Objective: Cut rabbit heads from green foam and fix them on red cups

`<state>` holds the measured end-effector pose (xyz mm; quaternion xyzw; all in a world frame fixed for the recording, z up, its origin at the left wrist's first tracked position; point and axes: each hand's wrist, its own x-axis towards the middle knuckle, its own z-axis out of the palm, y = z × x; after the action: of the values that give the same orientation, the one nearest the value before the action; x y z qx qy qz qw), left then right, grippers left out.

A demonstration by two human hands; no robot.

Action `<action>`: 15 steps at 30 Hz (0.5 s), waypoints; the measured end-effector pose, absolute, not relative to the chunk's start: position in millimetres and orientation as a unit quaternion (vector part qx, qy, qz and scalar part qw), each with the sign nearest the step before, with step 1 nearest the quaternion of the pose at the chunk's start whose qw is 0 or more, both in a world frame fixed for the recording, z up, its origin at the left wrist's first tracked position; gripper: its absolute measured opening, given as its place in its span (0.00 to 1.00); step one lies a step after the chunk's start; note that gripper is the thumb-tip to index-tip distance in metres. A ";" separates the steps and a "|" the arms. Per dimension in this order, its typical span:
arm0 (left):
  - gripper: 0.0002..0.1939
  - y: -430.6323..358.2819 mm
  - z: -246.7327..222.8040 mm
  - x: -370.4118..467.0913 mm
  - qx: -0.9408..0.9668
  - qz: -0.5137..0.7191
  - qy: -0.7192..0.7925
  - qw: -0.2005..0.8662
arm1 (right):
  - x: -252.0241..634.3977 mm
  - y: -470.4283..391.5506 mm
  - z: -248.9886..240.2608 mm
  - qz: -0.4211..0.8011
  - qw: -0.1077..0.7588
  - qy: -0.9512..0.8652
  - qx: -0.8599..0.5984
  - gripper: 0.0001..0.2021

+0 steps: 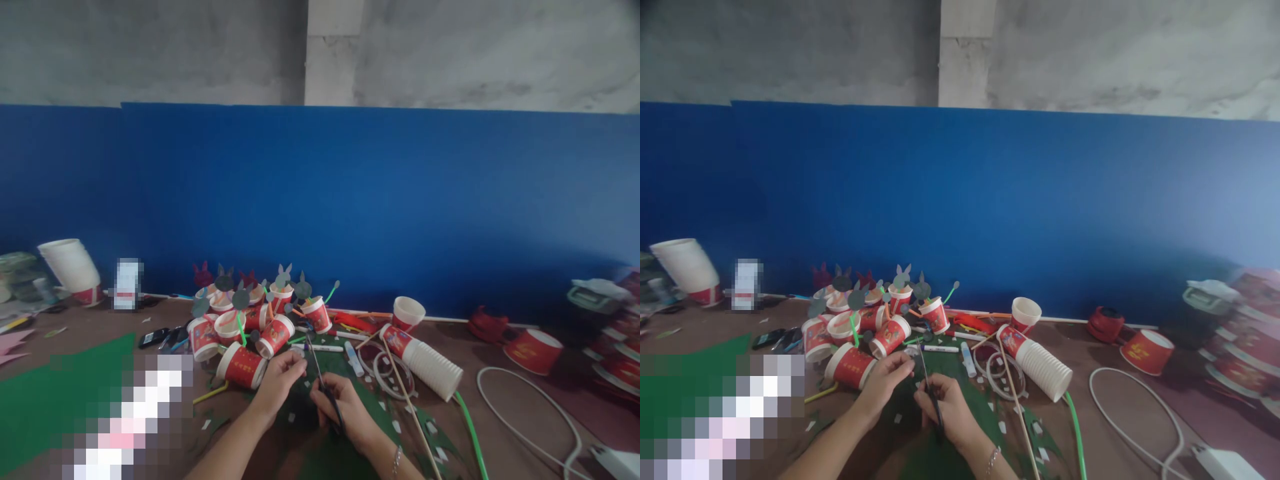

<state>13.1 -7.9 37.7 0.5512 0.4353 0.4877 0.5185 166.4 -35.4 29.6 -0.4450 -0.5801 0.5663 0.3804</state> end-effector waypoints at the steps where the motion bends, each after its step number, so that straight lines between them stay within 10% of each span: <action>1: 0.13 -8.6 37.7 13.8 0.546 0.490 0.438 0.520 | 166.7 -35.3 30.0 0.566 0.379 -0.580 -0.447 0.20; 15: 0.12 -12.2 39.7 18.0 0.521 0.521 0.433 0.519 | 167.9 -36.2 32.0 0.580 0.365 -0.579 -0.441 0.19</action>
<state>18.0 -12.2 39.7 0.5210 0.4331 0.5210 0.5192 167.9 -36.2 32.0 -0.4410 -0.5795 0.5800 0.3651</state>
